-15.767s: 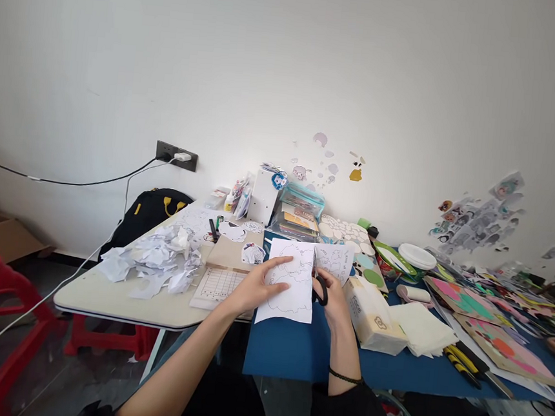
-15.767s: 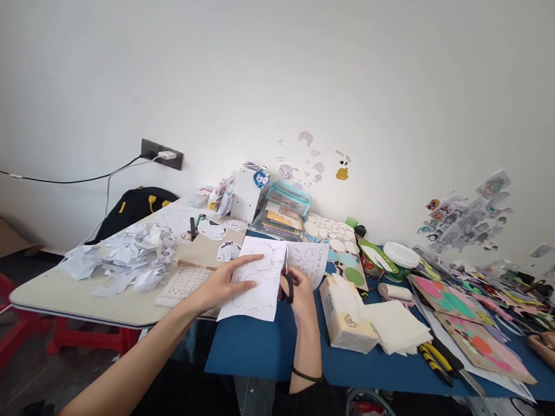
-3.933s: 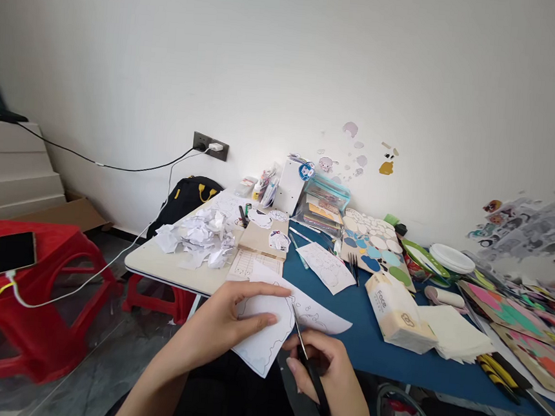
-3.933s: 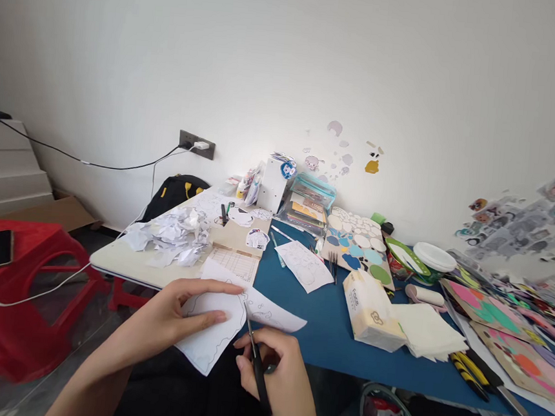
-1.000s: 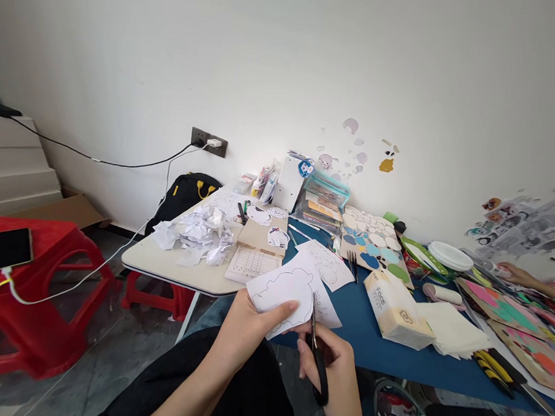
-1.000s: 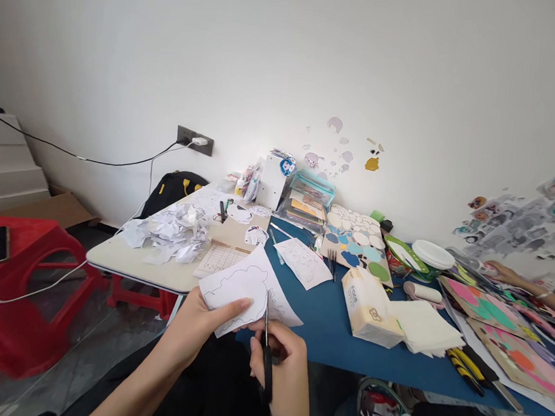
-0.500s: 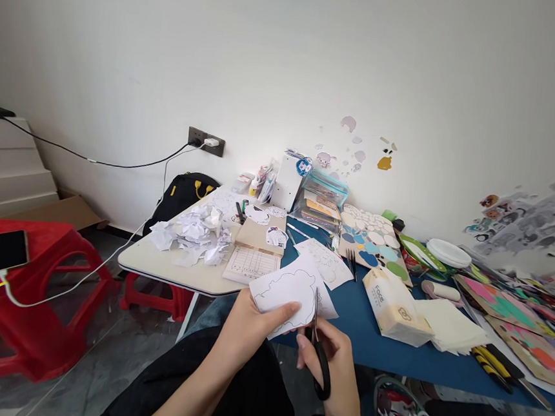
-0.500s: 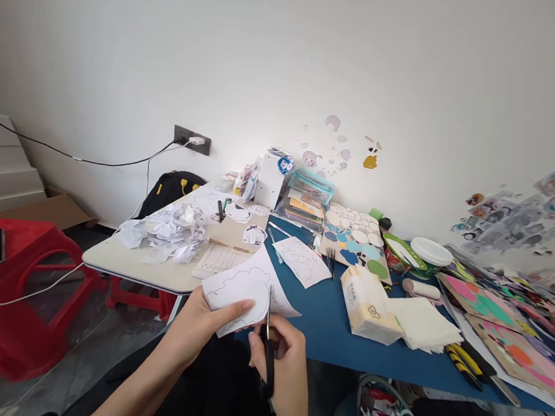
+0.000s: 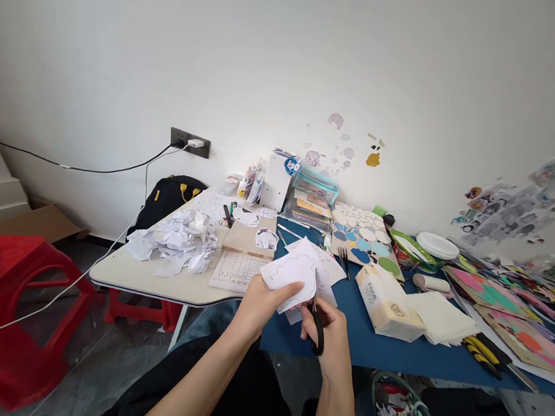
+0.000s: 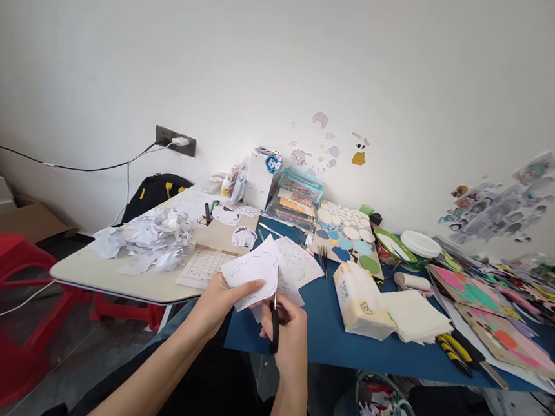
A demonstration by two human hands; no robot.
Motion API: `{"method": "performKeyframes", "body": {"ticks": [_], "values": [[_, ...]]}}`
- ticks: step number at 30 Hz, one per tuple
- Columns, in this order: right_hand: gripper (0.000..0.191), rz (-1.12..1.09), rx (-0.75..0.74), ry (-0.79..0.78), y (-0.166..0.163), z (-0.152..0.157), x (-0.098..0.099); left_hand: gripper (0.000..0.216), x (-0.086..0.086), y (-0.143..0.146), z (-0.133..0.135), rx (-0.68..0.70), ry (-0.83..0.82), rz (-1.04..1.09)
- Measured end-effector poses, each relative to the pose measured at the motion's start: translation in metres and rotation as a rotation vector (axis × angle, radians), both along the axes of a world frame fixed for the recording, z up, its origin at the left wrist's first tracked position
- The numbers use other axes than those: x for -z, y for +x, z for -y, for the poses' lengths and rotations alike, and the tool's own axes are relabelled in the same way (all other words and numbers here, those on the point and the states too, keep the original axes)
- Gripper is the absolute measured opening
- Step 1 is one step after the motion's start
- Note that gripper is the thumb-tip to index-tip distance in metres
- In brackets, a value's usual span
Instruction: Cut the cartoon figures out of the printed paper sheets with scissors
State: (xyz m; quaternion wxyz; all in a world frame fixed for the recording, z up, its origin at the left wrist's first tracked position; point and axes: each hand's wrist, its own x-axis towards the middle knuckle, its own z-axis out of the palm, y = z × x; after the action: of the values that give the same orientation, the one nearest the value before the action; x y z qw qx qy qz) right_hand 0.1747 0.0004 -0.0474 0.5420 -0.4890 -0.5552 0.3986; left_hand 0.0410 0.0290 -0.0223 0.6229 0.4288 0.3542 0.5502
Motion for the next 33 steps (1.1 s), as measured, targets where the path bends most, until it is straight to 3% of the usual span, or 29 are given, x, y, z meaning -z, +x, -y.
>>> {"method": "performKeyframes", "body": {"ticks": [4, 9, 13, 16, 25, 33], "values": [[0.015, -0.005, 0.001, -0.016, 0.005, -0.001, 0.002, 0.037, -0.001, -0.015, -0.011, 0.091, 0.038, -0.128], [0.012, -0.001, -0.001, -0.006, 0.013, -0.001, -0.003, 0.036, -0.029, -0.039, -0.04, 0.225, 0.091, -0.289], [0.009, 0.003, -0.028, 0.005, 0.016, -0.006, -0.007, 0.031, -0.051, -0.032, -0.06, 0.417, 0.122, -0.369], [0.011, -0.009, -0.047, 0.017, 0.016, -0.009, -0.009, 0.031, -0.056, -0.021, -0.068, 0.516, 0.1, -0.408], [0.019, -0.055, -0.152, 0.103, 0.016, -0.013, -0.012, 0.026, -0.051, -0.015, -0.063, 0.477, 0.094, -0.462], [0.013, -0.067, -0.167, 0.1, 0.017, -0.014, -0.011, 0.025, -0.052, -0.018, -0.061, 0.457, 0.152, -0.522]]}}
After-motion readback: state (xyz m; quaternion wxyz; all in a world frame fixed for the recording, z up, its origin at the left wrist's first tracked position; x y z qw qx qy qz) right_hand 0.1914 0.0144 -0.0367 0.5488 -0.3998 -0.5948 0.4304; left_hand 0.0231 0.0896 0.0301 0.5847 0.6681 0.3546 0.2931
